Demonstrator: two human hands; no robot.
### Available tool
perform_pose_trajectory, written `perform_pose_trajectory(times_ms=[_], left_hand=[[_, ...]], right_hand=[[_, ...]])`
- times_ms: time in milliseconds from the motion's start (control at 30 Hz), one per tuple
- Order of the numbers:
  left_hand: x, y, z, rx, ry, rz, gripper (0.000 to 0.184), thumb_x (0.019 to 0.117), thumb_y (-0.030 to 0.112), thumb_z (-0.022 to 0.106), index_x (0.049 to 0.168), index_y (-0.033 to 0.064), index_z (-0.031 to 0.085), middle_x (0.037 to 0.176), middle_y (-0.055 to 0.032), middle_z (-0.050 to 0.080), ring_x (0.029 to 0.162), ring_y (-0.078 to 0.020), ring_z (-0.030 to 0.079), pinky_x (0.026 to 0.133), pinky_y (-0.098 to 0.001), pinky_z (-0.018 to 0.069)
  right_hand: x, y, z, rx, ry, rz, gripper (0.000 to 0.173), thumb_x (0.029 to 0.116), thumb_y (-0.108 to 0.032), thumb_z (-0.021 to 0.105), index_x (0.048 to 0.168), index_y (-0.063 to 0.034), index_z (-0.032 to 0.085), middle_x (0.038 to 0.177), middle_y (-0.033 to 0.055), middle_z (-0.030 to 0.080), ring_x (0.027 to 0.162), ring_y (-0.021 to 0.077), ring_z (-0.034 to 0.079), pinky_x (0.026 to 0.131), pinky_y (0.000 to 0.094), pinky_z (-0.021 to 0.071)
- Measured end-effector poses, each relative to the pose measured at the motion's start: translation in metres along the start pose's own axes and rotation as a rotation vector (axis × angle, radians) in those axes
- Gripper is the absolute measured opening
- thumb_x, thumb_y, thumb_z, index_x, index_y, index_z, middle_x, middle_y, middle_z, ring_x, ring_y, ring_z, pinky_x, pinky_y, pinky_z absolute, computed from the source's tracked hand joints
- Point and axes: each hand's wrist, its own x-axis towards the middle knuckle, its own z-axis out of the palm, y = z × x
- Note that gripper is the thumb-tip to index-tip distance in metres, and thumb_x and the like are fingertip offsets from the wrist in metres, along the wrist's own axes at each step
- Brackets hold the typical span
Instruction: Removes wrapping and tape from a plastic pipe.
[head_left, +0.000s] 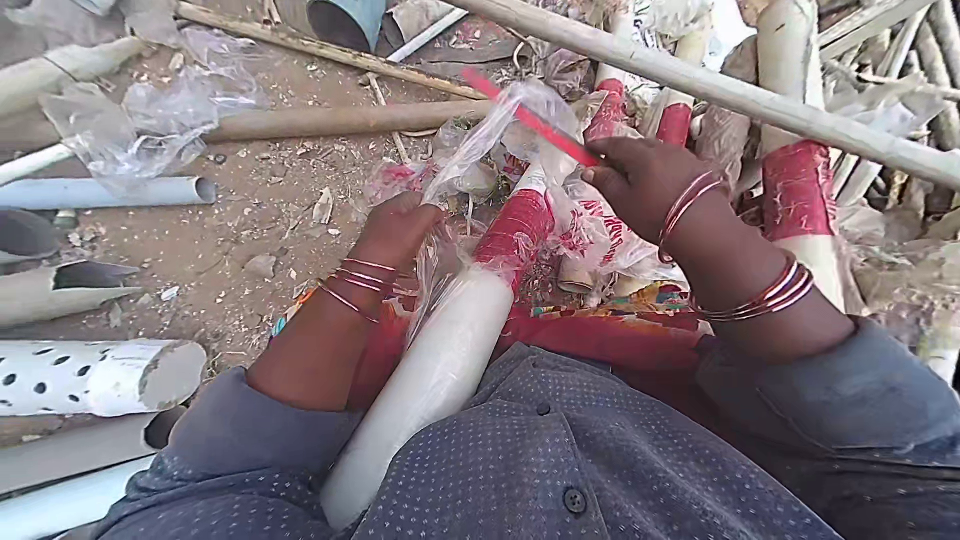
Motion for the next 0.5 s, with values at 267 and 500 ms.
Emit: perform_pose_trajectory(times_ms=[267,500], left_hand=[[0.022,-0.006,-0.032,0.396,-0.106,-0.103,0.045,0.1009,0.040,0.064,0.124,0.0016,0.059,0.103,-0.0168,0.068,0.088,-0.0290,0.068,0.083,-0.0543,0.0544],[0.008,-0.001,-0.019,0.509,0.000,0.488,0.069,0.0894,0.043,0.074,0.142,0.0037,0.053,0.145,-0.0214,0.051,0.128,-0.0353,0.053,0.098,-0.0523,0.0472]], right_hand=[[0.009,0.029,0.031,-0.017,-0.370,0.088,0.041,0.1098,-0.028,0.049,0.143,-0.0067,0.058,0.123,0.0262,0.067,0.117,0.0469,0.062,0.097,0.0688,0.0429],[0.021,0.038,0.035,-0.096,-0.400,0.078,0.040,0.1100,-0.029,0.048,0.139,-0.0040,0.059,0.124,0.0274,0.066,0.119,0.0479,0.062,0.098,0.0690,0.0430]])
